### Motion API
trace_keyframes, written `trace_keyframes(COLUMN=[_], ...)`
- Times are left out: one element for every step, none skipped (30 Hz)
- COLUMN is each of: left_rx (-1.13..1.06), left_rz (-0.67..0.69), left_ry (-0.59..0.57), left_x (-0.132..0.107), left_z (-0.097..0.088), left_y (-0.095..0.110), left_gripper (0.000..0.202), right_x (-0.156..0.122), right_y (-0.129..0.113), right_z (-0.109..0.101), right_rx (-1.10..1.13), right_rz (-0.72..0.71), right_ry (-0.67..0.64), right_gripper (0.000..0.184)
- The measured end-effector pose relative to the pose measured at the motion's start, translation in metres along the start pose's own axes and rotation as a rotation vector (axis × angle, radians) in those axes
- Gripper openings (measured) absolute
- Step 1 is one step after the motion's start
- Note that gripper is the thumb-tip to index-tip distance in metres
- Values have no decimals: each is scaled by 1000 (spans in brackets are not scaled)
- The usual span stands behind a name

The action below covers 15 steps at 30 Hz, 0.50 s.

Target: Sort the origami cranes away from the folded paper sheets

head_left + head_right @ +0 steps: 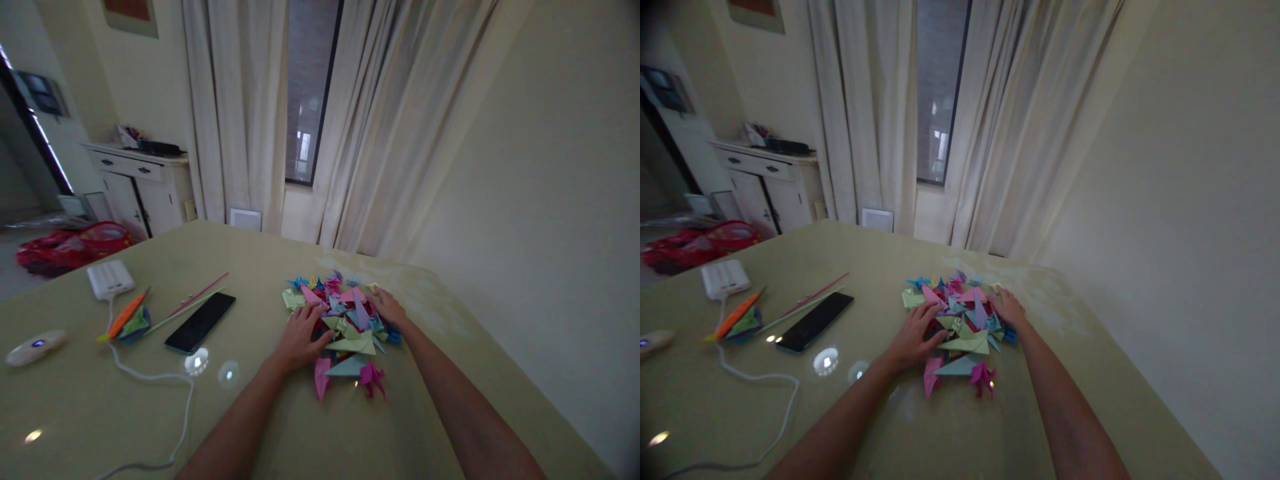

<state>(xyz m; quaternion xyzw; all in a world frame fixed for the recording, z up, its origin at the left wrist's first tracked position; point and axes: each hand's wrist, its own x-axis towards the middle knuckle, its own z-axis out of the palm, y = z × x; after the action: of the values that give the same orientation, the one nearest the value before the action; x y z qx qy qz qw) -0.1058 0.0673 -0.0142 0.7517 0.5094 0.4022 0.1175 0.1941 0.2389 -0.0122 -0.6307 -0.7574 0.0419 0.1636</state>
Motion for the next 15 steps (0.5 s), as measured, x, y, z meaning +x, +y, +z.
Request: trace_keyframes(left_rx=[25, 48, 65, 76, 82, 88, 97, 111, 127, 143, 156, 166, 173, 181, 192], left_rz=[-19, -32, -34, -21, 11, 63, 130, 206, 282, 349, 401, 437, 457, 462, 455], left_ry=[3, 12, 25, 39, 46, 38, 10, -36, -93, -156, -215, -264, -301, -323, -330], left_x=[0, 0, 0, 0, -1, -2, -3, -5, -7, -10, -13, -15, -17, -19, -20], left_z=[-1, -2, -4, -6, -9, -11, -13, -14, -14, -12, -9, -5, 0, 5, 10], left_y=[0, 1, 2, 5, 10, 16, 23, 30, 38, 46, 53, 58, 61, 62, 61], left_gripper=[53, 49, 46, 46, 47, 50, 55, 62, 72, 81, 88, 90, 87, 80, 72], right_x=[0, 0, 1, 2, 4, 7, 11, 16, 21, 27, 33, 38, 43, 47, 50], right_y=[-7, -14, -20, -26, -30, -32, -33, -32, -31, -30, -29, -28, -29, -32, -36], right_z=[2, 3, 3, 1, -1, -4, -8, -10, -12, -13, -12, -10, -6, -2, 3], right_rx=[19, 41, 60, 75, 86, 94, 102, 109, 118, 128, 142, 161, 185, 215, 248], right_rz=[-35, -71, -102, -126, -138, -134, -119, -97, -72, -49, -33, -28, -37, -60, -93], right_ry=[-19, -37, -50, -51, -44, -27, -6, 17, 34, 42, 37, 20, -5, -31, -58], right_gripper=[61, 57, 54, 51, 49, 48, 49, 51, 55, 59, 63, 65, 65, 64, 62])
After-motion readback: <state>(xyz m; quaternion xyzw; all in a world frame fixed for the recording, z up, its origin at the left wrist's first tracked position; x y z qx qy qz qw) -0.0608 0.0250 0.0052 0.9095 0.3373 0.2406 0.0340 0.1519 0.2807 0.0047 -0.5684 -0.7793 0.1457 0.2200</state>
